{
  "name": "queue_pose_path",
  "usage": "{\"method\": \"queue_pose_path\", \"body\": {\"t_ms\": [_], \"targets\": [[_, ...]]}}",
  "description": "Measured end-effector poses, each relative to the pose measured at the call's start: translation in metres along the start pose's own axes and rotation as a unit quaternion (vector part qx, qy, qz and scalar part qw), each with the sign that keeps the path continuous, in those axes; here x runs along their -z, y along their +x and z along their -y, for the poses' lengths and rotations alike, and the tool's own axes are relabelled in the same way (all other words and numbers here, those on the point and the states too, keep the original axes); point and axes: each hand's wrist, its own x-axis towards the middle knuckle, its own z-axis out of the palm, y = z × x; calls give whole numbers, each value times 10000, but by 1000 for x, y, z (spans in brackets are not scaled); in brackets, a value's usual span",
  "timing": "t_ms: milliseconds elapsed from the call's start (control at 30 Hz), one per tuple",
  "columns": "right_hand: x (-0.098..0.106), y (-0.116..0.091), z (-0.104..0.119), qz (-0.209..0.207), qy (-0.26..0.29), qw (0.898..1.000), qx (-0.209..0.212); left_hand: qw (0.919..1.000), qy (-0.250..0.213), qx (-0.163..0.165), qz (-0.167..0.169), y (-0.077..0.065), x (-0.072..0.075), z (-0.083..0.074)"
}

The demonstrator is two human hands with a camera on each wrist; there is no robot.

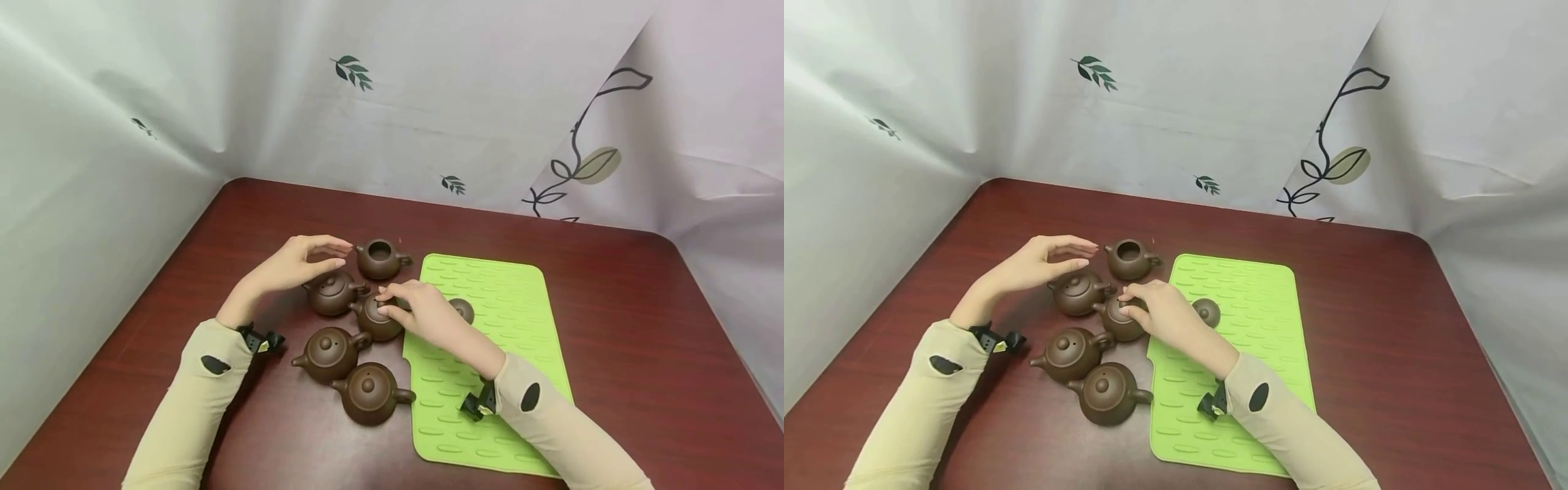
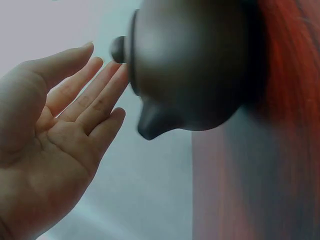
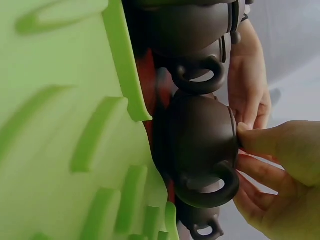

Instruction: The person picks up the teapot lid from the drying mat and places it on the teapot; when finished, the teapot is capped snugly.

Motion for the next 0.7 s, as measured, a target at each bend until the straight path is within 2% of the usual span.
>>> {"method": "queue_pose_path", "body": {"t_ms": [200, 400, 567, 633, 700], "targets": [[7, -1, -1, -29, 85, 9999, -51, 9999, -71, 31, -76, 11, -2, 2], [11, 0, 0, 290, 102, 9993, -214, 9993, 347, 1, -105, 29, -13, 9], [11, 4, 0, 519, -159, 9984, -128, 9973, 564, 152, 453, 38, -15, 16], [11, 5, 0, 479, -48, 9988, -124, 9954, 629, 162, 702, 40, -14, 18], [13, 4, -1, 420, 286, 9986, -139, 9935, 712, 146, 873, 42, -15, 20]]}}
